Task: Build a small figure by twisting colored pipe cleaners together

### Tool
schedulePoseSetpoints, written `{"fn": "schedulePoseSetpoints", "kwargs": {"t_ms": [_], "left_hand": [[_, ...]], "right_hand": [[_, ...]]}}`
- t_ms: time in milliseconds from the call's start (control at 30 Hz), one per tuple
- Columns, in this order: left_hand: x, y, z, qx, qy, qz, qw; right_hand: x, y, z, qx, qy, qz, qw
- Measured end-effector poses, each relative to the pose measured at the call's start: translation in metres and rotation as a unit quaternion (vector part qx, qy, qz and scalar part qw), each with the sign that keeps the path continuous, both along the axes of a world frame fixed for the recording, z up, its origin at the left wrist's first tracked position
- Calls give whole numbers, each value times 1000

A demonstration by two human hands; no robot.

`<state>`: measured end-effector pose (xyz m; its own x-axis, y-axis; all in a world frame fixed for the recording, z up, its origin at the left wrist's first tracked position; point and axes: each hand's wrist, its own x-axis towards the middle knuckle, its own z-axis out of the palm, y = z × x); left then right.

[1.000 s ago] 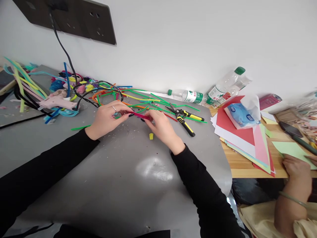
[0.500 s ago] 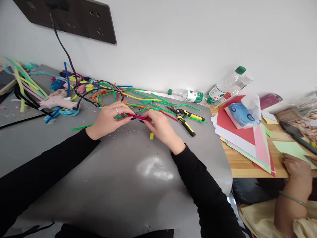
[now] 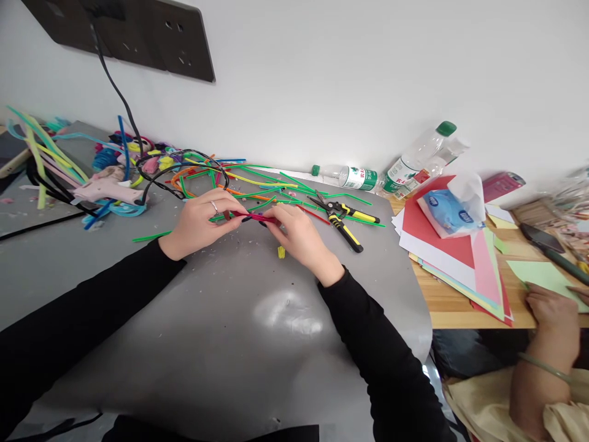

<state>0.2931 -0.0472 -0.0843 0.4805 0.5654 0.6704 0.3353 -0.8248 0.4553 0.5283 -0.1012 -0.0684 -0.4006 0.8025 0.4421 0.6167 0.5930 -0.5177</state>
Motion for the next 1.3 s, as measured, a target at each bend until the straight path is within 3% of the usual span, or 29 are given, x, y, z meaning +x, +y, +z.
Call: {"fn": "schedulePoseSetpoints", "kwargs": {"t_ms": [233,433,800,1100,1300], "left_hand": [[1,-3,0,-10,-28,6,1000],[-1,-6,2,-89,-18,19,996],[2,1,-1,-165,34,-9,986],[-2,2,-7,-63,26,-2,998],[-2,3,-9,-19,35,-9,999]], "right_hand": [[1,0,-1,-2,4,-10,1000],[1,0,0,-4,7,-17,1000],[3,1,-1,41,-61,-30,997],[2,1,-3,9,-21,-38,999],[2,2,-4,31,-3,-19,999]]}}
